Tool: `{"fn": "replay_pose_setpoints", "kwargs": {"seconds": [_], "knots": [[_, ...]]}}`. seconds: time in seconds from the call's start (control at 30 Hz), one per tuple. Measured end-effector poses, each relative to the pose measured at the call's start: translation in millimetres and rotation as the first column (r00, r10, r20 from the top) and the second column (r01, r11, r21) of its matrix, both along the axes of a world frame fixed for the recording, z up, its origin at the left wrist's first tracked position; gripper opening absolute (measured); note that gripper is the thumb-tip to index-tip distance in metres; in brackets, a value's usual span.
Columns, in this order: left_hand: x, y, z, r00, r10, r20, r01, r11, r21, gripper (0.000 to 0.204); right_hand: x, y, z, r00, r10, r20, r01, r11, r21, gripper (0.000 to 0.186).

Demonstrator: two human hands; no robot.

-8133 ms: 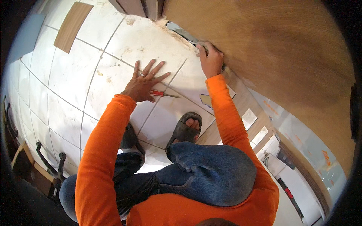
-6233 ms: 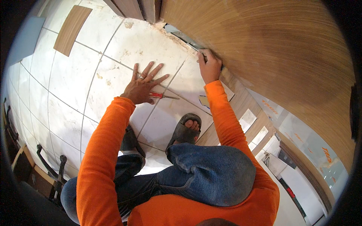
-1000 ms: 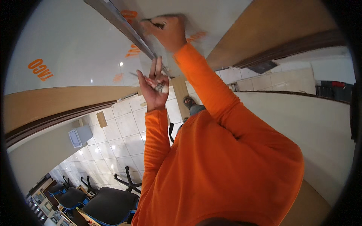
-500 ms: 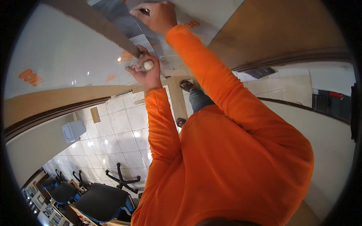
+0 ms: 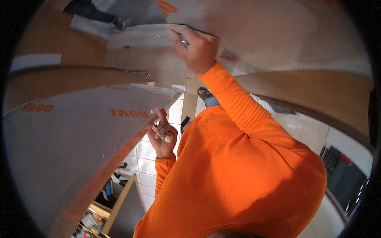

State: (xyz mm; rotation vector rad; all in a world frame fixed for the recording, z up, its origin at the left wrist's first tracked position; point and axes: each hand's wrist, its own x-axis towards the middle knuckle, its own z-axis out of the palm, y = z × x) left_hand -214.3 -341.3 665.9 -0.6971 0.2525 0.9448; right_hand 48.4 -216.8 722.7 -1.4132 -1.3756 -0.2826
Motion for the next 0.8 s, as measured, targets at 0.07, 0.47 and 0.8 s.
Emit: {"fn": "replay_pose_setpoints", "kwargs": {"seconds": [0.07, 0.47, 0.8], "knots": [[-16.4, -18.2, 7.8, 0.990, 0.069, -0.124, -0.078, 0.994, -0.073, 0.046, 1.4, 9.2, -7.6, 1.000, 0.019, 0.007, -0.020, 0.994, 0.109, 0.012], [-3.0, -44.2, -1.5, 0.700, 0.556, -0.447, -0.670, 0.728, -0.145, 0.018, 34.2, 77.0, -118.5, 0.701, 0.713, 0.033, -0.698, 0.694, -0.176, 0.031], [20.7, -29.6, -10.7, 0.305, 0.861, -0.406, -0.884, 0.414, 0.215, 0.022, -7.2, 159.2, -276.9, 0.752, 0.628, -0.201, -0.447, 0.261, -0.855, 0.039]]}}
